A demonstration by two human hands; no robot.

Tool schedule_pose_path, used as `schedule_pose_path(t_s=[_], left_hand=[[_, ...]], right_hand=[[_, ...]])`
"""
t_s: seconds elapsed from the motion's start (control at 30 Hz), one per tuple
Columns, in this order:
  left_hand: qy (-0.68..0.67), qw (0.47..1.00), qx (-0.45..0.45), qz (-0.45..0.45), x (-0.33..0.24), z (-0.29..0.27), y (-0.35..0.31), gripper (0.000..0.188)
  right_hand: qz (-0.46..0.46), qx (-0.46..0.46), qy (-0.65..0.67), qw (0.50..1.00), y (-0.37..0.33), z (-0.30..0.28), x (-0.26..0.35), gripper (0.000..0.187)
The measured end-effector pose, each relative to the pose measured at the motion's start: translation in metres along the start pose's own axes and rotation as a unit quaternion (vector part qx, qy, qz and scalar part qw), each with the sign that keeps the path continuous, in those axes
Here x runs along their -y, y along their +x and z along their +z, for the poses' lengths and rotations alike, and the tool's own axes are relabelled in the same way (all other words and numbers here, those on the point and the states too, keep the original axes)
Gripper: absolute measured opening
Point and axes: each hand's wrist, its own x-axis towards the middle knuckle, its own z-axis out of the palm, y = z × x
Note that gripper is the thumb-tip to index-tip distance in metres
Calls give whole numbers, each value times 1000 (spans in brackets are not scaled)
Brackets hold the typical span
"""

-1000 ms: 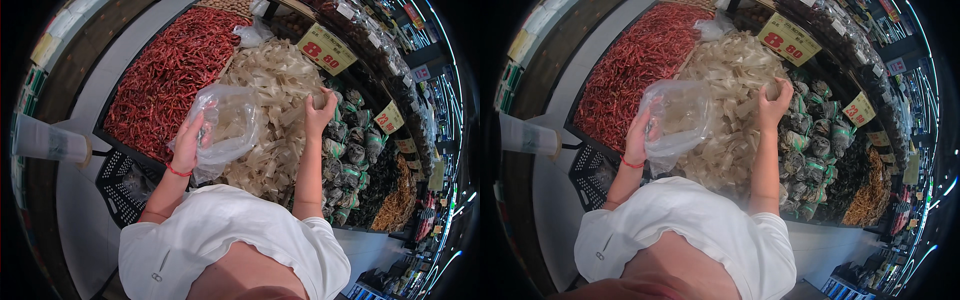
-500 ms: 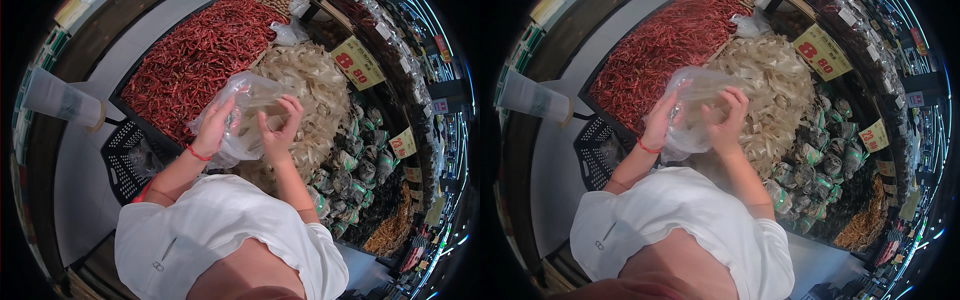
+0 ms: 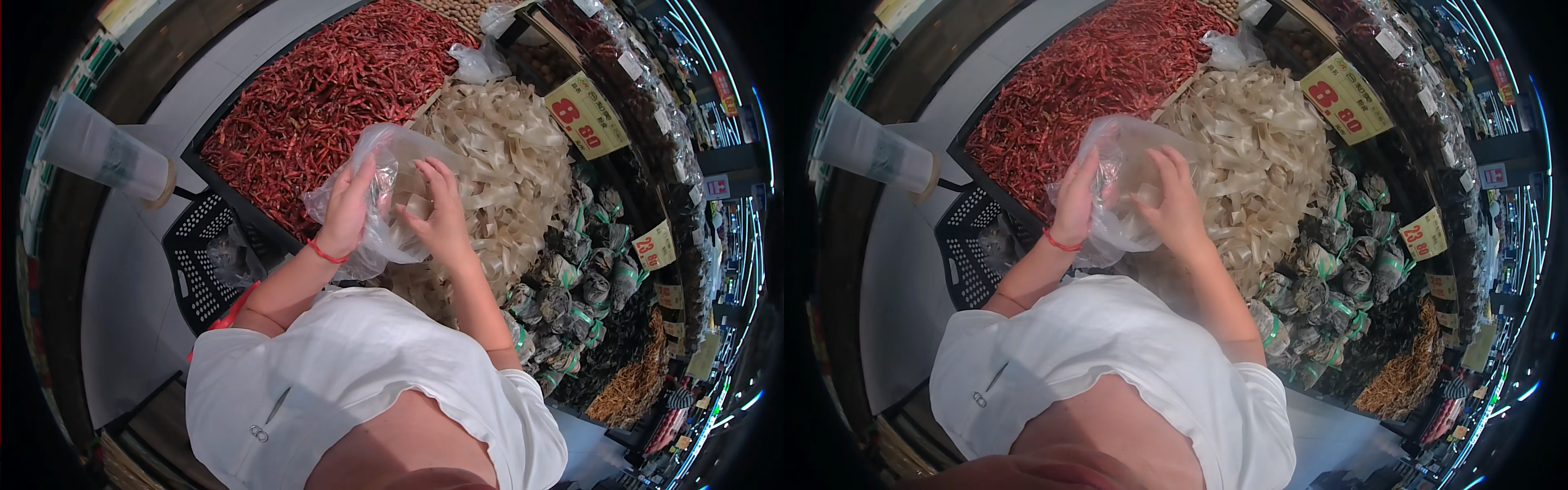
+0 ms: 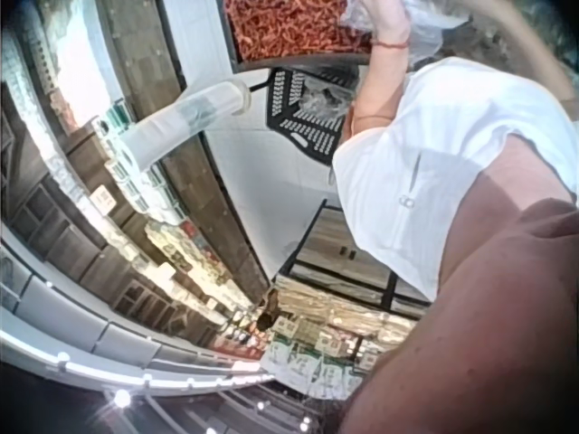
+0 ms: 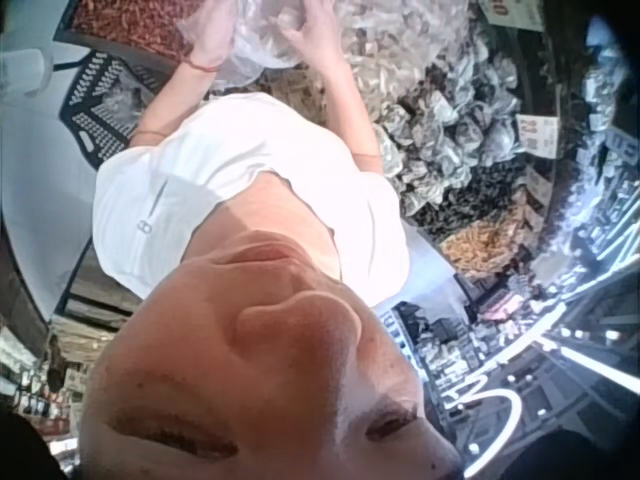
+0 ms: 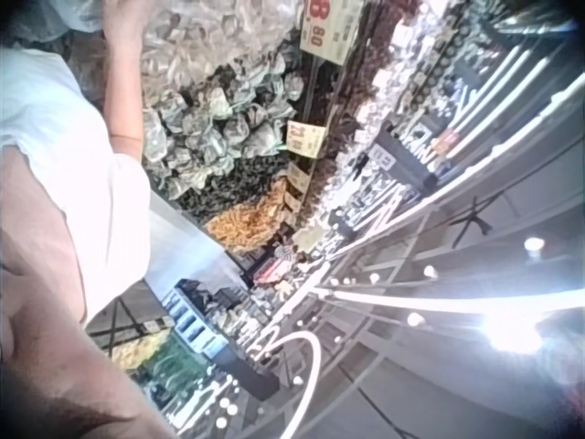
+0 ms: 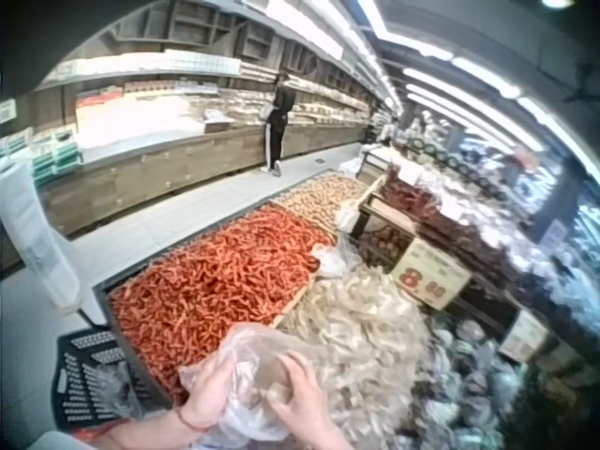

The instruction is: The person selects dried goods from bulk bins in a supermarket, placing them into a plastic bag and then into a shopping basket. They handle dried mushrooms and dried flat noodles, moving between different bins to collect items.

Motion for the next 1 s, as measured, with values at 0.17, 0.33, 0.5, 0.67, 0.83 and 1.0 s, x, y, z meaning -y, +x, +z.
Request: schedule_pose_path(t_s=[0.17, 0.33, 0.5, 0.67, 0.83, 1.0], left_hand=[[165, 981, 77, 73, 10, -5, -3, 22], [132, 986, 86, 56, 5, -6, -3, 22], [56, 998, -18, 6, -13, 3, -4, 22], [11, 1000, 17, -13, -24, 7, -8, 24], [38, 996, 81, 7, -34, 6, -4, 24], [125, 985, 98, 71, -45, 7, 2, 34]], right_hand=[[-30, 134, -2, 991, -7, -1, 9, 65], [-104, 128, -30, 986, -9, -9, 9, 53], [55, -58, 92, 993, -8, -22, -7, 47], [79, -157, -154, 972, -15, -22, -21, 53], [105, -158, -153, 970, -13, -21, -30, 48], [109, -106, 212, 966, -11, -23, -34, 32]])
